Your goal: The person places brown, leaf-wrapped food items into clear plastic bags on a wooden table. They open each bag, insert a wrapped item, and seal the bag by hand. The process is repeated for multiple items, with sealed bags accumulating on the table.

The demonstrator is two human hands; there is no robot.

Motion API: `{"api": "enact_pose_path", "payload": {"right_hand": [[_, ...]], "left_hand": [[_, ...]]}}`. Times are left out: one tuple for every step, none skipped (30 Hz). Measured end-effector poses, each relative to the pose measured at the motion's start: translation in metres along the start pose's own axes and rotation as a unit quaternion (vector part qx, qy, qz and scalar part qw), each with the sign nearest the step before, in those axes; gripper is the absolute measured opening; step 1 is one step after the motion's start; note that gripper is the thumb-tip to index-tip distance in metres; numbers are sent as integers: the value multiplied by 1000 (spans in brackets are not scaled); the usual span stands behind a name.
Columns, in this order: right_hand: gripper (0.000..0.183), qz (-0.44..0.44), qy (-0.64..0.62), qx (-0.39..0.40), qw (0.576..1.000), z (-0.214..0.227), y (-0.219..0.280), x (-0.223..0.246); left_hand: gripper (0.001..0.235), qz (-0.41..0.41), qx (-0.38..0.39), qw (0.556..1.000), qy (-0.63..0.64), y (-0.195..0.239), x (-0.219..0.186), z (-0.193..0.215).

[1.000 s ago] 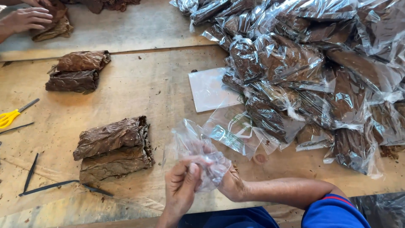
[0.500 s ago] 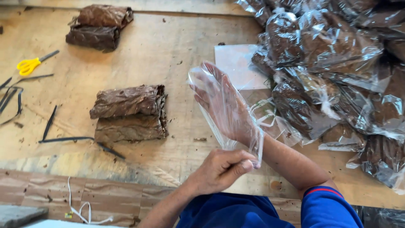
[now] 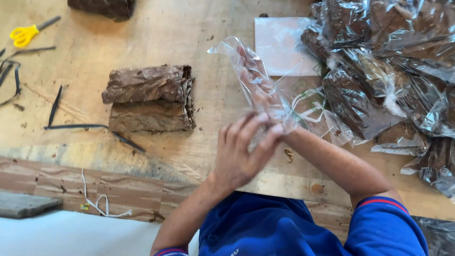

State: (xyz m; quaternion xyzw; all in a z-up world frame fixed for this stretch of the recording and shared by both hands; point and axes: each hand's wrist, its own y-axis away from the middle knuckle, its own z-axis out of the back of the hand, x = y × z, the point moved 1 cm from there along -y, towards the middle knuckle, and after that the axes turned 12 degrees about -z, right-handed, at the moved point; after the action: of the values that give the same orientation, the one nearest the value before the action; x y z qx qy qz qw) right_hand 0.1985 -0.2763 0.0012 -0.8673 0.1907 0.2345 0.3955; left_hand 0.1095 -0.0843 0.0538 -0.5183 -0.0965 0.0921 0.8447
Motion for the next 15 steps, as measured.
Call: {"api": "enact_pose_path", "payload": {"right_hand": [[44, -12, -90, 34, 995, 1, 1, -1], [42, -22, -179, 66, 981, 2, 2, -1], [42, -23, -185, 64, 980, 6, 4, -3], [38, -34, -316, 117, 941, 8, 5, -4], [35, -42, -438, 168, 882, 9, 8, -4], [35, -42, -440, 164, 882, 11, 11, -5], [32, -46, -553, 214, 804, 12, 15, -6], [29, -49, -654, 259, 709, 13, 20, -8], [29, -48, -655, 259, 708, 14, 25, -9], [28, -50, -741, 299, 600, 14, 29, -10], [27, -53, -810, 335, 479, 14, 34, -11], [27, -53, -810, 335, 478, 22, 50, -7], [25, -38, -803, 321, 501, 30, 65, -3], [26, -24, -795, 305, 524, 39, 80, 0], [26, -23, -795, 303, 525, 50, 96, 1]], "left_hand": [[32, 15, 10, 1000, 20, -1, 7, -2], [24, 30, 19, 999, 41, -3, 15, -3], [24, 34, 22, 999, 36, 5, 20, -3], [15, 55, 21, 997, 53, 14, 25, -3], [9, 73, 18, 995, 70, 22, 31, -5], [9, 76, 18, 995, 66, 21, 34, -2], [8, 73, 33, 995, 68, 20, 36, 2], [13, 69, 47, 994, 70, 20, 38, 4], [13, 71, 48, 994, 69, 11, 35, 9], [7, 116, 83, 985, 95, 2, 33, 13], [7, 158, 118, 973, 122, -7, 32, 17], [7, 158, 119, 973, 122, -14, 30, 20], [15, 220, 170, 947, 161, -21, 29, 22], [25, 280, 219, 913, 199, -27, 27, 25], [25, 281, 217, 914, 197, -23, 32, 20]]}}
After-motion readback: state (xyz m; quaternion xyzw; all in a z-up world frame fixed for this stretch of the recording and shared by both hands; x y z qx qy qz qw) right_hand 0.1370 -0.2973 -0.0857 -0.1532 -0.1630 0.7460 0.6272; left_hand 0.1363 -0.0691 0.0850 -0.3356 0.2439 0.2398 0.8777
